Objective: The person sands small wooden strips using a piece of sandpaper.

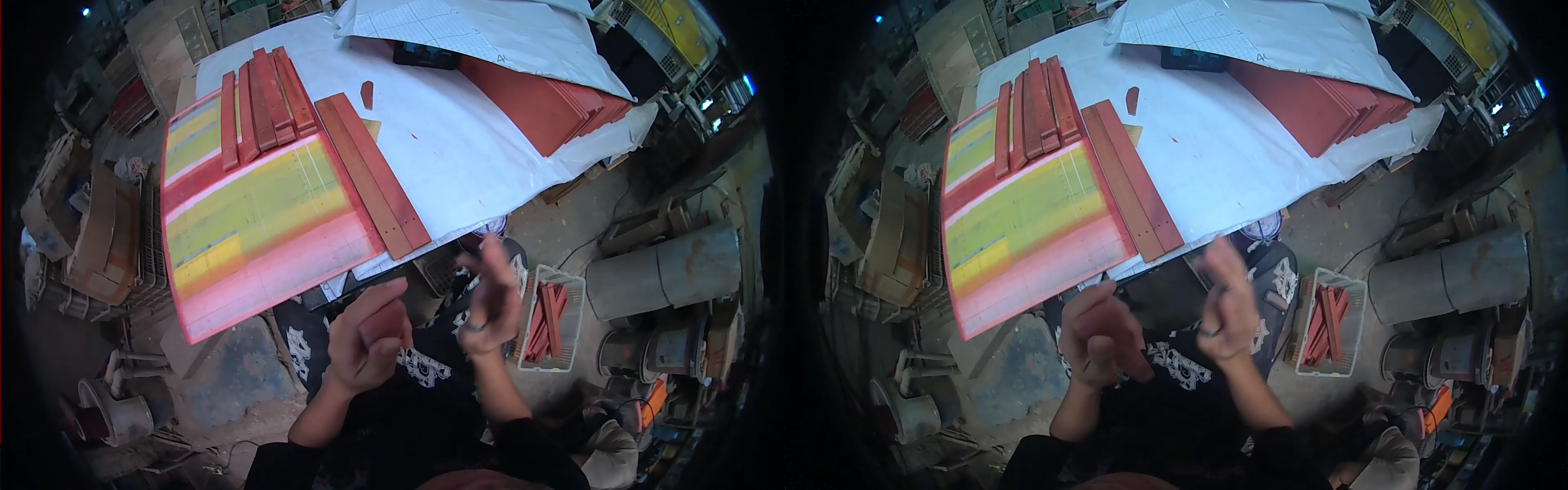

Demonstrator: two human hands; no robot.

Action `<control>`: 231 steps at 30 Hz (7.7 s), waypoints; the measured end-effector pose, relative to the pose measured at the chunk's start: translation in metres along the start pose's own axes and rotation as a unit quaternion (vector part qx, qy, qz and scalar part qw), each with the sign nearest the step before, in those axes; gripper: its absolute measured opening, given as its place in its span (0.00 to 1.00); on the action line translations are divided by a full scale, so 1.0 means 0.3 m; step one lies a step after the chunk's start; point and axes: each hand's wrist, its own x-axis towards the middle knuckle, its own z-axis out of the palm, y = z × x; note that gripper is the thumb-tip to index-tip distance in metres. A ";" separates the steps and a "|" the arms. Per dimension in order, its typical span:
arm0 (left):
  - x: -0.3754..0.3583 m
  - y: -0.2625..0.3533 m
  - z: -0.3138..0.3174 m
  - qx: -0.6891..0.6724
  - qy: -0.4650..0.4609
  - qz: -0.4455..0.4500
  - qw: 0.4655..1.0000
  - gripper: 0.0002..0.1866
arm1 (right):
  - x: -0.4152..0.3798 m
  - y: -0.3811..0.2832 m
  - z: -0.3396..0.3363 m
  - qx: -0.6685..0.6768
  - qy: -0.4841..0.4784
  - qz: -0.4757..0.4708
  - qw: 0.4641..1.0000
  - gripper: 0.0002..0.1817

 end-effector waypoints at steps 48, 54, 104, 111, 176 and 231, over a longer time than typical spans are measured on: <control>-0.068 -0.083 0.239 -0.163 0.107 0.151 0.969 0.15 | 0.026 -0.343 -0.049 0.024 -0.151 0.115 0.982 0.15; -0.041 -0.040 0.212 -0.046 0.103 0.169 0.979 0.15 | 0.021 -0.352 -0.037 0.043 -0.109 0.118 0.986 0.15; -0.041 -0.021 0.280 -0.017 0.157 0.294 0.943 0.27 | 0.058 -0.417 -0.045 0.092 -0.116 0.159 0.976 0.15; -0.082 -0.021 0.201 -0.105 0.078 0.278 0.952 0.25 | -0.006 -0.391 -0.037 0.038 -0.107 0.174 0.978 0.15; -0.101 -0.039 0.292 -0.072 0.118 0.314 0.939 0.27 | 0.020 -0.401 -0.087 0.033 -0.123 0.155 0.980 0.14; -0.045 -0.032 0.180 -0.006 0.090 0.337 0.937 0.11 | -0.340 -0.237 -0.171 -0.111 -0.141 0.304 0.936 0.19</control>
